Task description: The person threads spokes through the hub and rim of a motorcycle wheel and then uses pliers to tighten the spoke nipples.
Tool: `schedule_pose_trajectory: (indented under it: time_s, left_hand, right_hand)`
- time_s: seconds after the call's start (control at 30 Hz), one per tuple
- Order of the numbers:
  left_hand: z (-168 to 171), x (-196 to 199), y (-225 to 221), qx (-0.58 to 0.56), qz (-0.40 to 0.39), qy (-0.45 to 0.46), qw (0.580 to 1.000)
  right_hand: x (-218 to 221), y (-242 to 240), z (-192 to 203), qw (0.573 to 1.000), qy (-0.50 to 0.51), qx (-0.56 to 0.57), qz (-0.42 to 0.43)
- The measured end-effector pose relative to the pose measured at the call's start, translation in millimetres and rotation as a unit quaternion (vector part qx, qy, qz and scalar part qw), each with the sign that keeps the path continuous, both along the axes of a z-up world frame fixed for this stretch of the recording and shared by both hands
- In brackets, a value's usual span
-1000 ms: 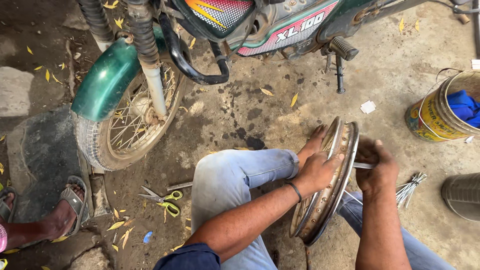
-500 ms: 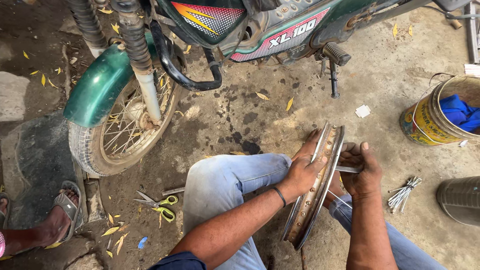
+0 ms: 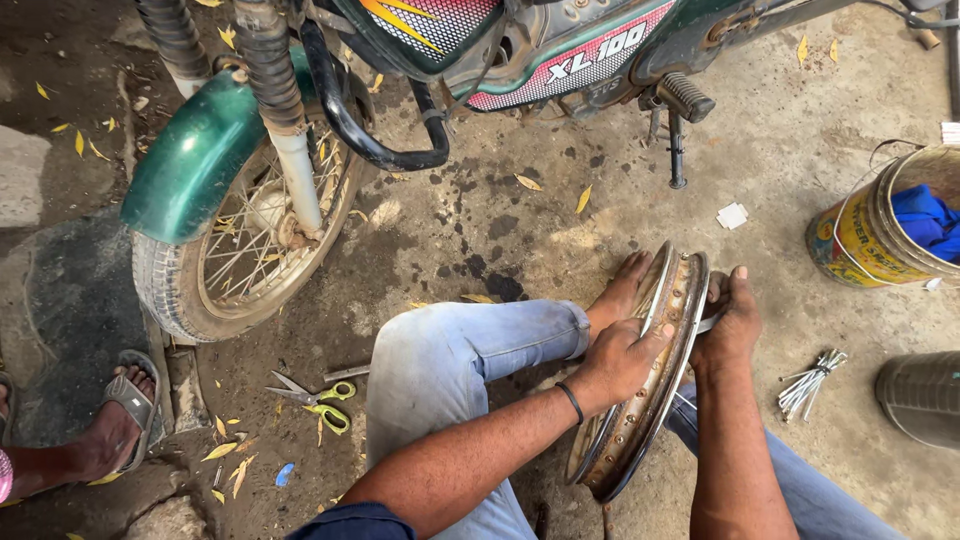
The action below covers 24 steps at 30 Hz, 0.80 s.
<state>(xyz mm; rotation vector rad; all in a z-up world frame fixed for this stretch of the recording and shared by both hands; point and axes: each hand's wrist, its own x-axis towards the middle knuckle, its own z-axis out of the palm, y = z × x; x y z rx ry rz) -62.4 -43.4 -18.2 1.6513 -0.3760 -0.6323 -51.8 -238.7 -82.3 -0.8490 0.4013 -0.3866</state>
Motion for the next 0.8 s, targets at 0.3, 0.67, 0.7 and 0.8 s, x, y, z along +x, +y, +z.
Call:
schedule_pose_trajectory:
  time_s: [0.3, 0.67, 0.7, 0.8]
  left_hand:
    - [-29.4, 35.7, -2.3, -0.069, 0.052, -0.105, 0.991]
    - [-36.0, 50.9, 34.1, -0.054, 0.029, -0.034, 0.998]
    - [-25.6, 50.3, 36.6, -0.031, 0.036, -0.047, 0.998]
    - [-6.1, 36.3, 39.0, -0.061, 0.028, 0.019, 0.998]
  right_hand:
    - [-27.2, 14.0, 45.3, 0.985, 0.103, -0.137, -0.013]
    - [-96.2, 70.8, 114.0, 0.870, 0.224, -0.415, 0.145]
    - [-91.0, 69.8, 116.9, 0.885, 0.215, -0.383, 0.152]
    - [-88.8, 68.2, 117.2, 0.798, 0.167, -0.562, 0.140]
